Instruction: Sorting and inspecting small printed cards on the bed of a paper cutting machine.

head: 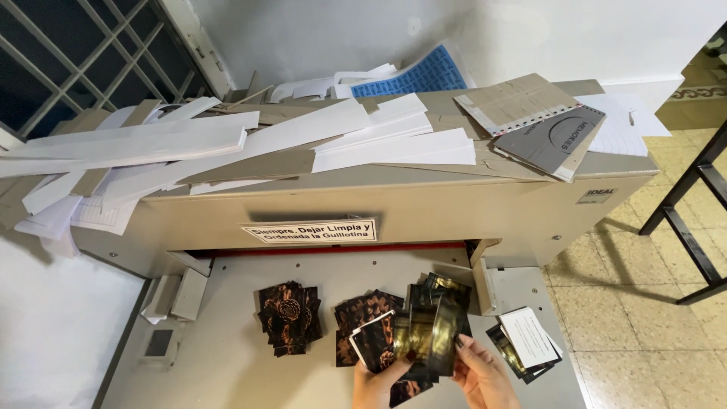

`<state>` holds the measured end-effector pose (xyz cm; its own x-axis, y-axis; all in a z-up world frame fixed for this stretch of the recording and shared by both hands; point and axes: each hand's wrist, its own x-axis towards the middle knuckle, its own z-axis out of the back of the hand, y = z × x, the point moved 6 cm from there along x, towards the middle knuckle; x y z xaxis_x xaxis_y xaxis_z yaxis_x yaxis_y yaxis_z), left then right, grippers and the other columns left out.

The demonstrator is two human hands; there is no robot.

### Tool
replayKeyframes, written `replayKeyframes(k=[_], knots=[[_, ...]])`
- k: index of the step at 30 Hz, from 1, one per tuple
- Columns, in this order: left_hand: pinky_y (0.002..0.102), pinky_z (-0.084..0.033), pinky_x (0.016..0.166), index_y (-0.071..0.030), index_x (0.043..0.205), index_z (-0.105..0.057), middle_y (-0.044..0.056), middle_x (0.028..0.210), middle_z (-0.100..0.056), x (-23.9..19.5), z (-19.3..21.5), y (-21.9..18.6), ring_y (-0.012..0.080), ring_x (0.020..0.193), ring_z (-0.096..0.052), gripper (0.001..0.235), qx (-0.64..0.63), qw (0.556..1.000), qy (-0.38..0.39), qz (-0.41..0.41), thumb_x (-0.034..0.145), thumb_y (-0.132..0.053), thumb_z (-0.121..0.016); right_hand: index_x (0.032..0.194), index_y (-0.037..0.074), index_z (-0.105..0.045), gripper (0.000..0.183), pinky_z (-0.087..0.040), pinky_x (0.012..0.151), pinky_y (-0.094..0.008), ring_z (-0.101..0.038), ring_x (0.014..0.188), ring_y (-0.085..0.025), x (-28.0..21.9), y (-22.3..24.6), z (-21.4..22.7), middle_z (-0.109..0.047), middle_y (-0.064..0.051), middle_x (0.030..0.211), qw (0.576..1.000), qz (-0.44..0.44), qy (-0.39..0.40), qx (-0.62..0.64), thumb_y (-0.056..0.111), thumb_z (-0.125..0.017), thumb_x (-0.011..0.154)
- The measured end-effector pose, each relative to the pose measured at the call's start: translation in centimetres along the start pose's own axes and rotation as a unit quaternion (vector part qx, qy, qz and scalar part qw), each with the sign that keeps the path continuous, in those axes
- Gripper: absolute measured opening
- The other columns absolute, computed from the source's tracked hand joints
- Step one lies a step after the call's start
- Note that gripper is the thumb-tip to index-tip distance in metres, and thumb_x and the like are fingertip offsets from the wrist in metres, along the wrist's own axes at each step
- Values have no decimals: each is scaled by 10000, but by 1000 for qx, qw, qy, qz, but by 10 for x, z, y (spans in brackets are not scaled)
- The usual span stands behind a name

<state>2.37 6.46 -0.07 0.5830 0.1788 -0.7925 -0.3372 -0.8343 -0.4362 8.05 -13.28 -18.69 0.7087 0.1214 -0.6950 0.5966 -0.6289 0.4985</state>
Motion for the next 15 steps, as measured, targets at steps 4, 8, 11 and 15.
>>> replayKeyframes(k=[4,8,11,15], knots=[[519,-598,1030,-40,1302,-623,189,1204,-665,15,23,5,400,1122,-676,547,59,991,-108,-46,810,115,-806,1018,-20,-631,194,-464,594,-425,-572,653,-333,-22,31,-28,-669,-256,872,993,85,-39,-65,158,-572,1068],[573,-591,993,7,1305,-618,260,1231,-677,-4,16,-10,471,1103,-677,562,7,990,-127,-58,788,152,-783,839,-18,-505,313,-397,373,-381,-492,383,-295,-26,62,-53,-494,-200,513,959,220,-18,-175,176,-542,1081],[560,-584,1030,-29,1347,-582,224,1284,-664,-18,12,-18,440,1152,-669,588,31,989,-140,-37,816,112,-791,1146,27,-655,398,-457,468,-337,-534,372,-190,-1,72,-58,-623,-75,463,789,175,-60,-586,363,-455,1072],[481,-565,1037,-9,1262,-638,161,1106,-653,44,39,-7,399,1104,-663,440,60,991,-82,-83,857,82,-786,1287,275,-640,505,-475,544,-387,-721,692,-293,23,74,-45,-745,-51,1065,595,165,-108,-779,540,-280,1053]])
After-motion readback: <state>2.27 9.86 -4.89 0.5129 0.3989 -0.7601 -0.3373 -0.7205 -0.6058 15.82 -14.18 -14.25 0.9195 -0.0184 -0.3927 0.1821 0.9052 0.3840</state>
